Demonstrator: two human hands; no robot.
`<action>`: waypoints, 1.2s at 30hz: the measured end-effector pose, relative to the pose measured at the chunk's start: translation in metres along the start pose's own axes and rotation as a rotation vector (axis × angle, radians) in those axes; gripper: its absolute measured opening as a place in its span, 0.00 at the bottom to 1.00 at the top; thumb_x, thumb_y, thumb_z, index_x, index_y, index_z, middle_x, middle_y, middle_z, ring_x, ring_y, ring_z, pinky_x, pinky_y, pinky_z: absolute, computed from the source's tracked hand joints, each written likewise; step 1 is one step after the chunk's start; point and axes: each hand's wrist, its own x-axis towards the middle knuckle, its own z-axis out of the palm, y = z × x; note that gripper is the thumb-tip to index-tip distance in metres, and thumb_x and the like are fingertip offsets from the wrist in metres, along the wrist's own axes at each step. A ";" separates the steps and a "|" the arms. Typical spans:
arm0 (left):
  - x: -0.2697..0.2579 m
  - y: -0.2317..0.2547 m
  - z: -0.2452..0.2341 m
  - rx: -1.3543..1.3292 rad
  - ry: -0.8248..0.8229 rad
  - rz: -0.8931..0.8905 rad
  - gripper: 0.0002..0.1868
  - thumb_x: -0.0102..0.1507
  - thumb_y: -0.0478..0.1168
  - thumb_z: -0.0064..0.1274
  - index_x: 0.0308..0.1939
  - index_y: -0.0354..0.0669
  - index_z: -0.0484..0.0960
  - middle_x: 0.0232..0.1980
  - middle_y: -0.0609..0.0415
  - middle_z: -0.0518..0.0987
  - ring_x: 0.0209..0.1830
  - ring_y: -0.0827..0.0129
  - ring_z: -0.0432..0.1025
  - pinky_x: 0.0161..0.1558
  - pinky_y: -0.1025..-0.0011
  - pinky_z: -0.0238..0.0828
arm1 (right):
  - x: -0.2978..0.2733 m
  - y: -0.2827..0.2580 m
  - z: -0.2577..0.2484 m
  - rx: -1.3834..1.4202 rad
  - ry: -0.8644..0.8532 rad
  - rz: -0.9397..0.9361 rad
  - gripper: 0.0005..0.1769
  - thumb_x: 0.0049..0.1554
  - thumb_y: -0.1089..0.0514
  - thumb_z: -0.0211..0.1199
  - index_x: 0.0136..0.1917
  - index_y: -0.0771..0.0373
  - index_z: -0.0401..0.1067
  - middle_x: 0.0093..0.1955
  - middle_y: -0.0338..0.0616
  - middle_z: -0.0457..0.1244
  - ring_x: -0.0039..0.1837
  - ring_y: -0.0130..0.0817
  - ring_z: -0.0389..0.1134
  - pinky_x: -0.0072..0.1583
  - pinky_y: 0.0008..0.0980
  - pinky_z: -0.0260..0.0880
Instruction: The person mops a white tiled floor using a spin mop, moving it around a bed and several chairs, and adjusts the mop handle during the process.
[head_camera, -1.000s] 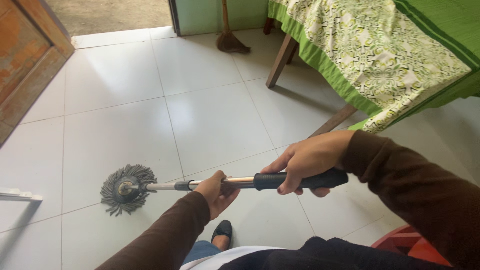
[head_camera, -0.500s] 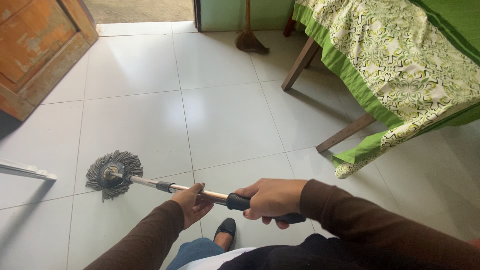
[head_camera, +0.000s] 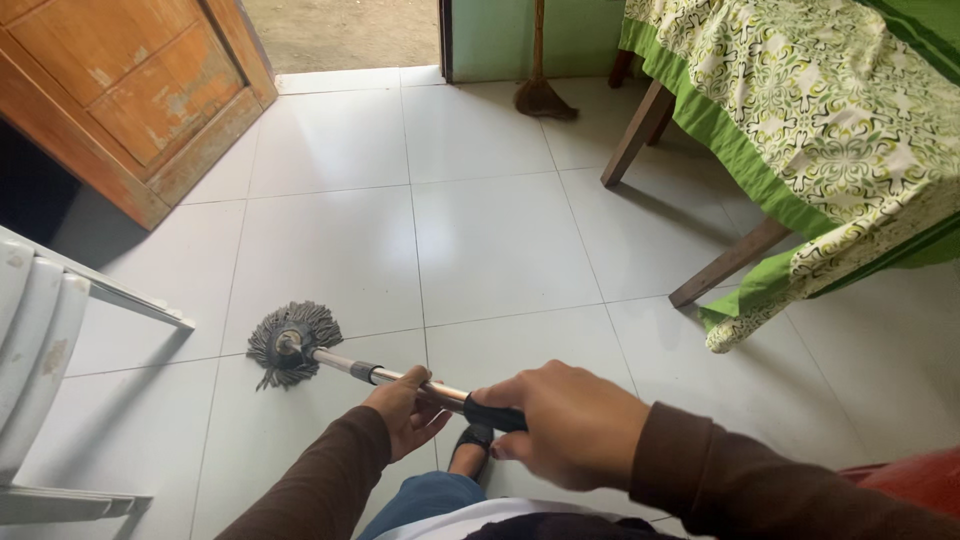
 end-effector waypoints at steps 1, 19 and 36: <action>-0.004 -0.005 0.000 0.003 0.001 0.001 0.10 0.69 0.43 0.47 0.42 0.40 0.70 0.43 0.51 0.73 0.47 0.67 0.76 0.58 0.66 0.80 | -0.005 0.001 -0.001 0.012 -0.031 0.010 0.33 0.52 0.46 0.71 0.70 0.45 0.69 0.50 0.47 0.71 0.48 0.39 0.75 0.55 0.34 0.71; -0.042 0.041 -0.071 -0.051 -0.127 0.008 0.11 0.70 0.41 0.45 0.48 0.35 0.71 0.48 0.46 0.77 0.52 0.65 0.77 0.63 0.69 0.79 | 0.025 -0.097 -0.029 -0.235 0.029 -0.064 0.31 0.50 0.45 0.72 0.67 0.47 0.74 0.52 0.43 0.73 0.52 0.37 0.75 0.56 0.34 0.73; -0.048 0.164 -0.401 -0.300 0.047 0.108 0.31 0.74 0.47 0.35 0.76 0.33 0.49 0.58 0.39 0.74 0.59 0.60 0.74 0.60 0.67 0.77 | 0.248 -0.381 0.099 -0.192 -0.087 0.018 0.32 0.59 0.44 0.61 0.76 0.37 0.62 0.56 0.45 0.70 0.57 0.40 0.73 0.60 0.40 0.72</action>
